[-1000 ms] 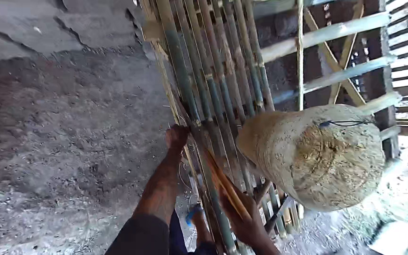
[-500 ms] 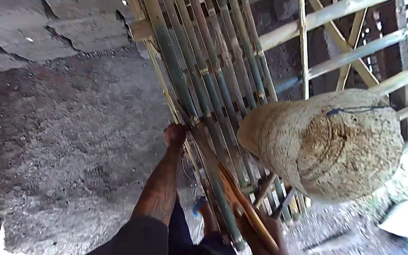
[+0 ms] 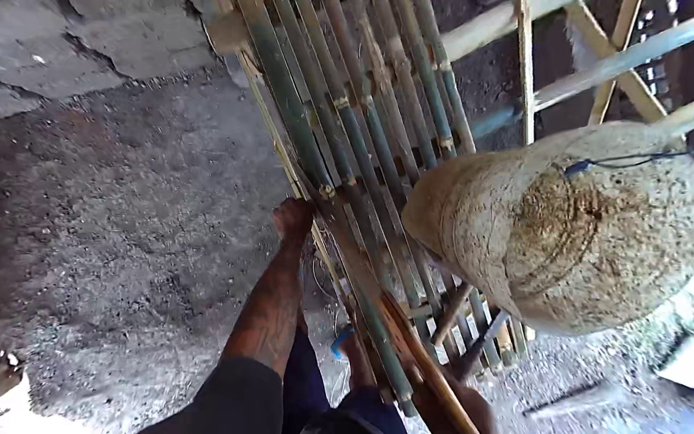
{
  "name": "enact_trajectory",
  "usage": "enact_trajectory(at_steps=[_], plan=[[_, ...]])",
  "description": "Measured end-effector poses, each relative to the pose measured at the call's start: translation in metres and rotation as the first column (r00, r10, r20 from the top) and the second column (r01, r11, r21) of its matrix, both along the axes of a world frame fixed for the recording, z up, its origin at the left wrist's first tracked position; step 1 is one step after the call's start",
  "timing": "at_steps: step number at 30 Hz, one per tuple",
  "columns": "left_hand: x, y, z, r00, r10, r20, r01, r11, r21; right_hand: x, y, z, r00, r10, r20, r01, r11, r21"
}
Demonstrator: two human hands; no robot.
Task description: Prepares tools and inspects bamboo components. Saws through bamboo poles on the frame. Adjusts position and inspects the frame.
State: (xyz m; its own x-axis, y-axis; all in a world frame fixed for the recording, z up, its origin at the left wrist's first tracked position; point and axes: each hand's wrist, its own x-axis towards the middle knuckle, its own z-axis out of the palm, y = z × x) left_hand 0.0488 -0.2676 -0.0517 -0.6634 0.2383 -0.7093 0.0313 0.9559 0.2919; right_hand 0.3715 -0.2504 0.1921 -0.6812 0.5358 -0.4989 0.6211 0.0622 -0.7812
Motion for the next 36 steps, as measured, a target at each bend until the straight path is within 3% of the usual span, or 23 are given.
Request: enact_trajectory(at_steps=[1,3,5,7,9,10,13,16,17,19,22,23,25,27,29,30,33,36], plan=[[0.008,-0.004,-0.003,1.000,0.025,-0.002,-0.025,1.000,-0.002,0.019,-0.004,0.014,1.000,0.004,0.016,-0.003,1.000,-0.014],[0.013,-0.007,-0.008,0.994,0.097,-0.053,-0.094,0.994,0.046,0.020,-0.003,0.006,1.000,0.005,-0.022,-0.005,1.000,-0.019],[-0.001,0.000,-0.010,0.994,0.074,-0.077,-0.069,0.995,0.071,-0.023,0.009,-0.051,0.996,-0.026,-0.087,0.025,1.000,-0.009],[0.013,-0.004,0.000,0.998,-0.060,0.007,0.060,0.998,-0.016,-0.073,0.014,-0.093,0.995,-0.056,-0.085,0.056,0.998,-0.007],[-0.001,-0.001,0.002,0.989,-0.135,-0.057,0.132,0.990,-0.046,-0.112,0.027,-0.125,0.981,-0.032,-0.192,0.032,0.999,-0.004],[-0.002,0.001,0.002,0.987,-0.144,-0.070,0.142,0.989,-0.036,-0.104,0.027,-0.116,0.985,-0.017,-0.170,0.020,1.000,0.015],[-0.001,-0.001,0.003,0.991,-0.117,-0.071,0.115,0.993,-0.021,-0.024,-0.004,-0.043,0.999,0.000,-0.048,0.003,0.999,0.053],[0.008,-0.007,-0.003,0.997,0.061,-0.056,-0.058,0.996,0.065,0.023,-0.019,-0.003,0.999,-0.003,-0.044,0.004,1.000,0.027],[0.012,-0.008,-0.002,0.998,0.042,-0.054,-0.038,0.997,0.063,0.014,-0.018,-0.013,0.999,-0.014,-0.040,0.015,1.000,0.027],[-0.005,0.003,-0.001,0.995,-0.053,-0.080,0.056,0.998,0.035,-0.046,0.005,-0.078,0.997,-0.034,-0.074,0.037,0.998,0.042],[0.006,-0.008,0.004,0.996,-0.061,-0.058,0.064,0.997,0.046,-0.108,0.019,-0.134,0.980,-0.072,-0.187,0.066,0.997,-0.039],[-0.002,-0.003,0.004,0.995,-0.066,-0.078,0.070,0.996,0.057,-0.110,0.024,-0.132,0.976,-0.068,-0.208,0.060,0.997,-0.044],[0.012,-0.011,0.006,0.991,-0.117,-0.060,0.119,0.992,0.031,-0.062,0.004,-0.083,0.994,-0.050,-0.101,0.049,0.999,-0.015],[-0.004,0.004,0.004,0.981,-0.179,-0.080,0.175,0.983,-0.045,-0.007,-0.009,-0.043,0.997,-0.033,-0.074,0.037,0.998,0.059],[0.007,0.001,0.003,0.981,-0.188,-0.041,0.182,0.978,-0.104,0.024,-0.022,-0.018,0.998,-0.026,-0.048,0.029,0.998,0.056],[0.009,-0.001,0.003,0.985,-0.169,-0.034,0.165,0.981,-0.100,0.019,-0.020,-0.023,0.998,-0.027,-0.055,0.030,0.998,0.055],[-0.005,0.004,-0.001,0.997,-0.024,-0.079,0.026,0.999,0.028,-0.065,0.014,-0.109,0.989,-0.052,-0.139,0.058,0.997,0.043],[0.001,-0.003,0.002,0.998,-0.003,-0.070,0.007,0.999,0.049,-0.094,0.025,-0.139,0.966,-0.039,-0.254,0.044,0.999,0.014]])
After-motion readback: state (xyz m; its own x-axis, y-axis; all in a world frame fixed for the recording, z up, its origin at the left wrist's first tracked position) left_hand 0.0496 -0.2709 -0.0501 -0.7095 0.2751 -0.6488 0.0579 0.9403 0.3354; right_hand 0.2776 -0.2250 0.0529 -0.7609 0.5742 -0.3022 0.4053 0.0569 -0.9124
